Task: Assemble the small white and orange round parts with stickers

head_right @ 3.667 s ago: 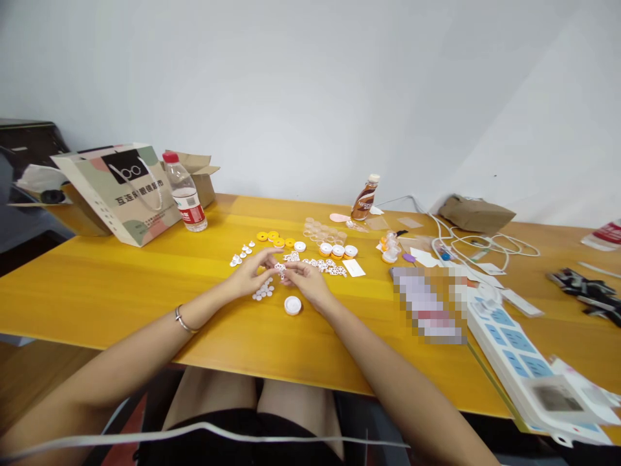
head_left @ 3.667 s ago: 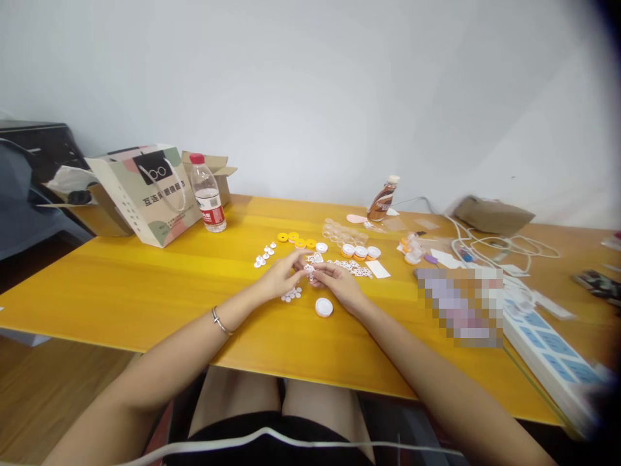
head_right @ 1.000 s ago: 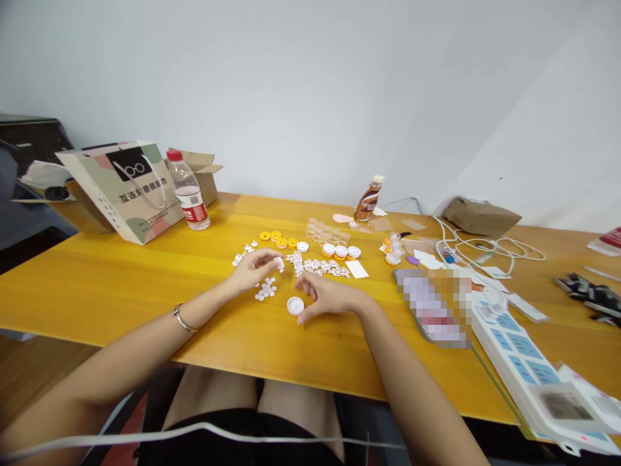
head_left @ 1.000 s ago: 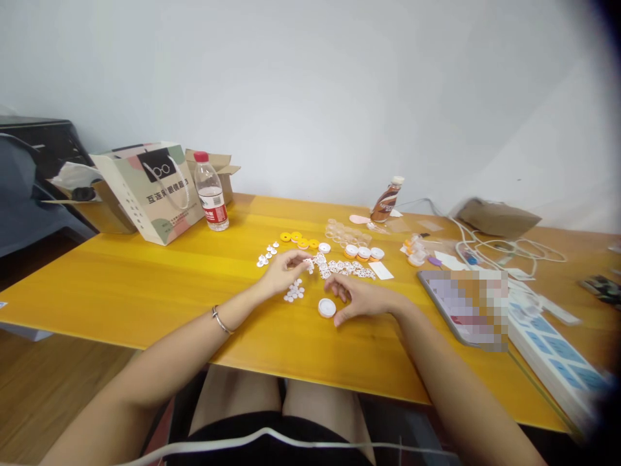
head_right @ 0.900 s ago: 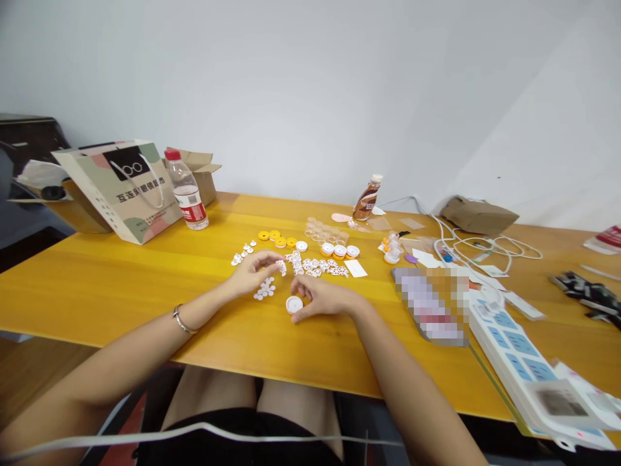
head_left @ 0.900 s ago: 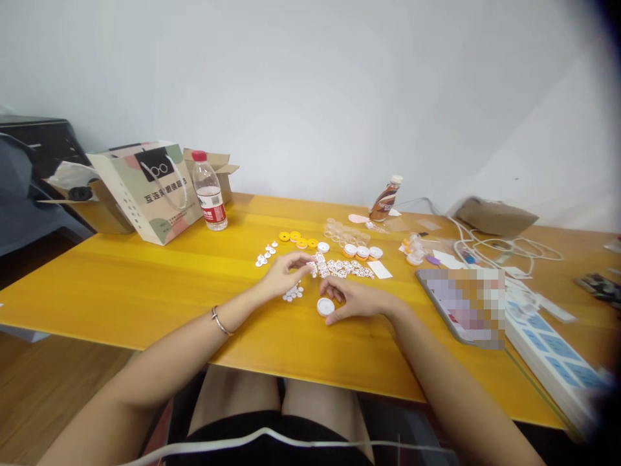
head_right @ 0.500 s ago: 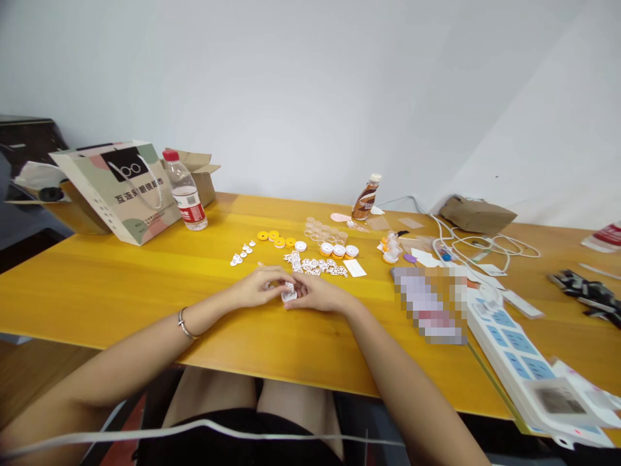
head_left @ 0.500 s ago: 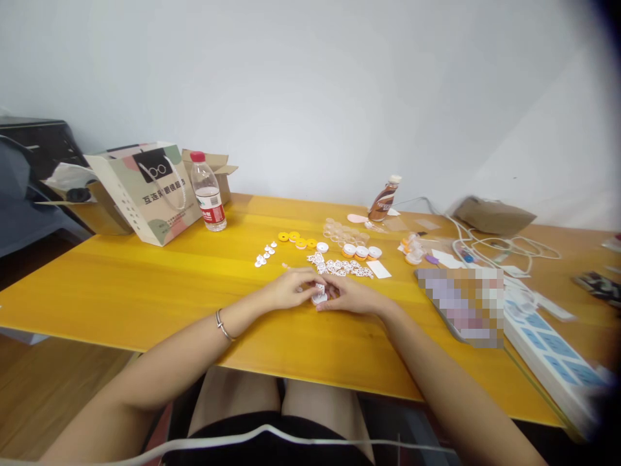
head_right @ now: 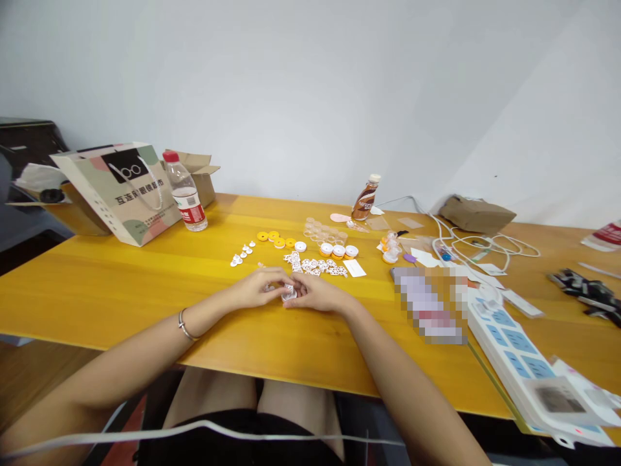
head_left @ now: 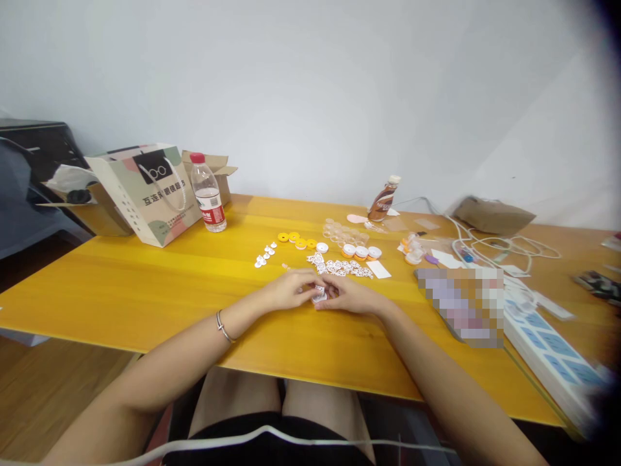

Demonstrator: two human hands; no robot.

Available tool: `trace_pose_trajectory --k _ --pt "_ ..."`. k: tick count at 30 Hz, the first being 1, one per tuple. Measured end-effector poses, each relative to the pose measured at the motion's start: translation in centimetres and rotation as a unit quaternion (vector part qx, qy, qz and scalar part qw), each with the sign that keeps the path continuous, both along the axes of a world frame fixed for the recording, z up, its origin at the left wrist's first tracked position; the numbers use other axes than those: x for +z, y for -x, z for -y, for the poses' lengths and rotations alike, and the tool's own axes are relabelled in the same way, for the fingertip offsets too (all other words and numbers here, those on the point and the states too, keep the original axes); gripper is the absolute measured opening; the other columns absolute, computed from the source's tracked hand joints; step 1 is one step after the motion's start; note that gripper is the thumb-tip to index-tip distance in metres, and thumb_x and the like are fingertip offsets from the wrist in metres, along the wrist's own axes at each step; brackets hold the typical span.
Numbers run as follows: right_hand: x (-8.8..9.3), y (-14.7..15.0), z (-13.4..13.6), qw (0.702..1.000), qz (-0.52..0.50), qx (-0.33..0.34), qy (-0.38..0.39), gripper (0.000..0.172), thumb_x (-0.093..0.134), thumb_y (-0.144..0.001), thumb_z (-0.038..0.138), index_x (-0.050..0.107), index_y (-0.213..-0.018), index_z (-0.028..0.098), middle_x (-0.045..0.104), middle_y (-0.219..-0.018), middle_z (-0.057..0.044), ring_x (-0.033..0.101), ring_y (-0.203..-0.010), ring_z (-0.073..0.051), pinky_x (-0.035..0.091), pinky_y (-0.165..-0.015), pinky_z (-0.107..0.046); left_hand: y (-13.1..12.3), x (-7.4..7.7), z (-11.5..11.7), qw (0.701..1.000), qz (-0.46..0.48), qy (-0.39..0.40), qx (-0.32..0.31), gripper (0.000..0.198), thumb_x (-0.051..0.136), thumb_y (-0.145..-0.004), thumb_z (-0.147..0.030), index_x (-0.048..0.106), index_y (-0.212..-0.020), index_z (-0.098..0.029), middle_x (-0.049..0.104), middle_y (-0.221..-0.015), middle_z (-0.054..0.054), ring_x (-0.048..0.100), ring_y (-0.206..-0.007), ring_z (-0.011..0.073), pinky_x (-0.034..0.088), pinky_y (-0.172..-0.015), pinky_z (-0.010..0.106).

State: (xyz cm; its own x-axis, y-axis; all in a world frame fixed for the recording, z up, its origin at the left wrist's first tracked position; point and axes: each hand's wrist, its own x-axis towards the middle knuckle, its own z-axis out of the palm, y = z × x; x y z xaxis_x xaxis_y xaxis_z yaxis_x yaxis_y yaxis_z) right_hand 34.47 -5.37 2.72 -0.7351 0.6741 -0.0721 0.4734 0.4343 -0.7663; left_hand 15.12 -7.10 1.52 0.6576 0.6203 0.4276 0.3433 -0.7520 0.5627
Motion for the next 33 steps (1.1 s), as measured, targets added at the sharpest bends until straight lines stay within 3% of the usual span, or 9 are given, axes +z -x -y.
trace_pose_trajectory --k 9,17,21,24,29,33 --pt "-0.8 0.1 -0.1 1.000 -0.024 0.001 0.000 0.031 0.063 -0.069 0.039 0.052 -0.088 0.018 0.047 -0.071 0.002 0.042 -0.064 -0.011 0.035 -0.056 -0.022 -0.1 0.2 0.1 1.000 -0.004 0.021 -0.008 0.017 0.050 -0.082 -0.023 0.061 -0.092 -0.016 0.063 -0.089 0.006 0.057 -0.080 0.0131 0.045 -0.073 0.024" --pt "-0.2 -0.2 0.0 1.000 -0.007 0.004 0.010 0.034 0.064 -0.067 0.041 0.054 -0.090 0.018 0.045 -0.069 0.003 0.042 -0.062 -0.010 0.034 -0.055 -0.022 -0.3 -0.6 -0.8 0.997 0.055 0.018 0.044 0.020 0.050 -0.082 -0.030 0.061 -0.091 -0.015 0.063 -0.087 0.005 0.058 -0.080 0.0134 0.045 -0.074 0.024" --pt "0.1 -0.2 0.0 1.000 -0.009 -0.026 0.015 0.037 0.067 -0.063 0.041 0.052 -0.087 0.018 0.044 -0.069 0.004 0.042 -0.063 -0.010 0.034 -0.056 -0.022 -0.4 0.5 -4.5 0.984 0.085 -0.015 0.156 0.025 0.044 -0.085 -0.033 0.059 -0.095 -0.016 0.063 -0.092 0.006 0.058 -0.086 0.0155 0.046 -0.077 0.028" --pt "0.0 0.0 0.1 0.997 -0.050 -0.037 0.052 0.035 0.065 -0.065 0.042 0.049 -0.085 0.019 0.043 -0.069 0.004 0.041 -0.062 -0.009 0.034 -0.057 -0.022 -1.2 1.3 -8.7 0.979 0.011 -0.057 0.197 0.032 0.047 -0.082 -0.030 0.055 -0.108 -0.014 0.058 -0.106 0.010 0.053 -0.102 0.0204 0.040 -0.092 0.035" --pt "-0.4 0.1 0.1 0.989 -0.101 -0.038 0.100 0.038 0.066 -0.064 0.044 0.045 -0.085 0.019 0.039 -0.066 0.006 0.038 -0.059 -0.008 0.032 -0.055 -0.022 -4.6 1.0 -14.8 0.972 -0.082 -0.043 0.217 0.042 0.041 -0.083 -0.018 0.041 -0.124 -0.011 0.046 -0.127 0.013 0.037 -0.123 0.0223 0.027 -0.105 0.037" --pt "-0.4 0.2 0.1 0.988 -0.108 -0.042 0.106 0.039 0.067 -0.063 0.043 0.045 -0.083 0.019 0.039 -0.066 0.006 0.037 -0.059 -0.008 0.033 -0.055 -0.022 -6.9 -0.1 -16.4 0.973 -0.105 -0.041 0.203 0.037 0.044 -0.078 -0.009 0.050 -0.114 -0.008 0.052 -0.120 0.015 0.042 -0.119 0.0222 0.029 -0.103 0.034"
